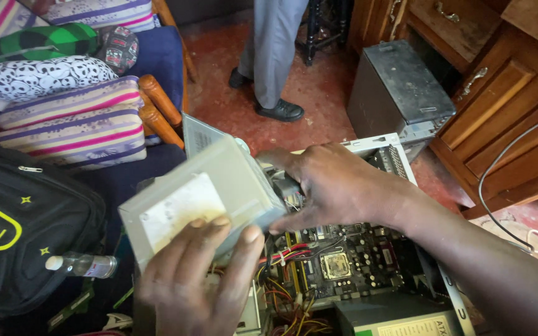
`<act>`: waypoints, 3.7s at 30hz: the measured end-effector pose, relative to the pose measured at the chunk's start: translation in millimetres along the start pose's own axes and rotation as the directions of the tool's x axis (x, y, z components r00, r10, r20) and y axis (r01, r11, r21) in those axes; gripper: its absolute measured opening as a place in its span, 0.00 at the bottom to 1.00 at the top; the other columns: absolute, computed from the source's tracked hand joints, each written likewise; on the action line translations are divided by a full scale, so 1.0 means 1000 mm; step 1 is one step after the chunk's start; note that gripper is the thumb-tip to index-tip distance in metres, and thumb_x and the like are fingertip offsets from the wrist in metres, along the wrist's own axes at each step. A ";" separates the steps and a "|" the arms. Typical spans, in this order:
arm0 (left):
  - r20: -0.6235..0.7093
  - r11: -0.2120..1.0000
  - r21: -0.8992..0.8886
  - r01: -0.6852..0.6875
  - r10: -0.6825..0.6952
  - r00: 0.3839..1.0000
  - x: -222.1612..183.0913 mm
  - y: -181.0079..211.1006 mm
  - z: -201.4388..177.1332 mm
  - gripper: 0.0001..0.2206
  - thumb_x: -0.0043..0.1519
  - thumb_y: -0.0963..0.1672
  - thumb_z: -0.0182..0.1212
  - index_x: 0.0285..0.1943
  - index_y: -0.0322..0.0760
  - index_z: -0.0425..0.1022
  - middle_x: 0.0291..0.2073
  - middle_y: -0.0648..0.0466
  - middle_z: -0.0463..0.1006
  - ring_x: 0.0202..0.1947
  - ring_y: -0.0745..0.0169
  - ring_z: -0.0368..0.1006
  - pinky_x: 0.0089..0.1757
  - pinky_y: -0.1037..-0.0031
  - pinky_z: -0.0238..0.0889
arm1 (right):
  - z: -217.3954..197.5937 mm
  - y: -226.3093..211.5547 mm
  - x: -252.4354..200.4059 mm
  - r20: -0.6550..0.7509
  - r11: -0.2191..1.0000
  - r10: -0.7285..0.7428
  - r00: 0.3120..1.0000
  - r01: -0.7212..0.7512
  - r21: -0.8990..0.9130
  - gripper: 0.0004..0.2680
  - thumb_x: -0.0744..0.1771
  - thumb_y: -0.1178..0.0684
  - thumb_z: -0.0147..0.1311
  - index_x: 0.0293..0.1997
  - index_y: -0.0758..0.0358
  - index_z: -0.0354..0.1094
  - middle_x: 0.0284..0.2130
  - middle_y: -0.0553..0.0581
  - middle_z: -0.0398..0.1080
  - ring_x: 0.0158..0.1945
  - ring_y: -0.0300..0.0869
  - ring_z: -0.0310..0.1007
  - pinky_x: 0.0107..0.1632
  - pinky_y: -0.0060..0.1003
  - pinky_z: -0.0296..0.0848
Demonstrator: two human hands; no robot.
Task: Repairing a desktop computer by handling internal components and cables
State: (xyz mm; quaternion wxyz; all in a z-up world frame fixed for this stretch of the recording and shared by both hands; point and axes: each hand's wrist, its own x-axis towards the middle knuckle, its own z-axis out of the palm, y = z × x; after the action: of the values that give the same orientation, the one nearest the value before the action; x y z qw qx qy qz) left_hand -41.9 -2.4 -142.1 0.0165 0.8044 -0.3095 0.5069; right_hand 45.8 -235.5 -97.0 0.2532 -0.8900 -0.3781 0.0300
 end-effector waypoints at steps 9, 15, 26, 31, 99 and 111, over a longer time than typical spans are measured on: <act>0.533 0.913 -0.283 0.295 -0.106 0.839 0.033 -0.050 -0.057 0.48 0.41 0.55 0.72 0.70 0.30 0.60 0.60 0.44 0.74 0.57 0.43 0.73 0.52 0.61 0.64 | 0.017 0.003 -0.014 0.088 0.967 0.120 0.989 -0.096 -0.235 0.39 0.54 0.38 0.76 0.68 0.48 0.52 0.10 0.50 0.70 0.16 0.44 0.74 0.27 0.41 0.69; 0.162 0.964 -0.262 0.036 0.007 0.987 0.010 -0.039 -0.043 0.21 0.68 0.53 0.36 0.48 0.36 0.69 0.50 0.44 0.81 0.52 0.43 0.81 0.58 0.48 0.66 | 0.031 0.019 -0.044 -0.427 0.870 -0.372 0.824 0.148 -0.471 0.27 0.64 0.34 0.66 0.59 0.64 0.60 0.27 0.54 0.73 0.27 0.47 0.75 0.31 0.43 0.70; 0.508 0.862 -0.337 0.379 -0.172 0.844 -0.041 -0.064 -0.037 0.15 0.46 0.47 0.66 0.36 0.44 0.66 0.72 0.43 0.64 0.71 0.42 0.64 0.66 0.46 0.52 | 0.034 -0.004 -0.040 -0.241 0.674 -0.668 0.704 0.434 -0.598 0.10 0.72 0.59 0.50 0.61 0.64 0.58 0.25 0.49 0.59 0.23 0.42 0.59 0.24 0.38 0.60; 0.547 0.935 -0.279 0.217 -0.031 0.837 -0.062 -0.074 -0.041 0.29 0.44 0.62 0.64 0.41 0.44 0.66 0.74 0.34 0.58 0.71 0.45 0.61 0.67 0.46 0.47 | 0.046 -0.002 -0.042 -0.155 0.648 -0.660 0.735 0.453 -0.611 0.14 0.70 0.62 0.50 0.61 0.56 0.53 0.28 0.49 0.58 0.23 0.41 0.59 0.21 0.36 0.61; 0.867 0.066 0.047 0.997 -0.499 -0.008 0.040 -0.105 0.010 0.17 0.63 0.46 0.58 0.56 0.40 0.85 0.39 0.51 0.88 0.35 0.62 0.76 0.36 0.69 0.66 | -0.001 0.041 -0.070 -0.264 0.983 0.016 0.964 -0.064 -0.174 0.25 0.65 0.60 0.52 0.72 0.55 0.55 0.54 0.69 0.70 0.47 0.56 0.79 0.54 0.54 0.75; 0.551 0.897 0.247 0.366 -0.441 0.709 0.041 0.005 0.013 0.66 0.39 0.80 0.44 0.78 0.41 0.53 0.74 0.28 0.50 0.70 0.25 0.48 0.61 0.29 0.35 | -0.032 0.011 0.028 -0.174 0.927 -0.180 0.968 0.108 -0.359 0.19 0.69 0.42 0.49 0.68 0.56 0.63 0.32 0.60 0.74 0.31 0.57 0.76 0.30 0.57 0.71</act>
State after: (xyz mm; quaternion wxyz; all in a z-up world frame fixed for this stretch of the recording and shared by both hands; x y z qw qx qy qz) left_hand -21.8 -30.8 -116.5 -0.0188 0.9691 -0.0842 0.2310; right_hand 81.3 -236.2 -70.7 0.1313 -0.8886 -0.4141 -0.1474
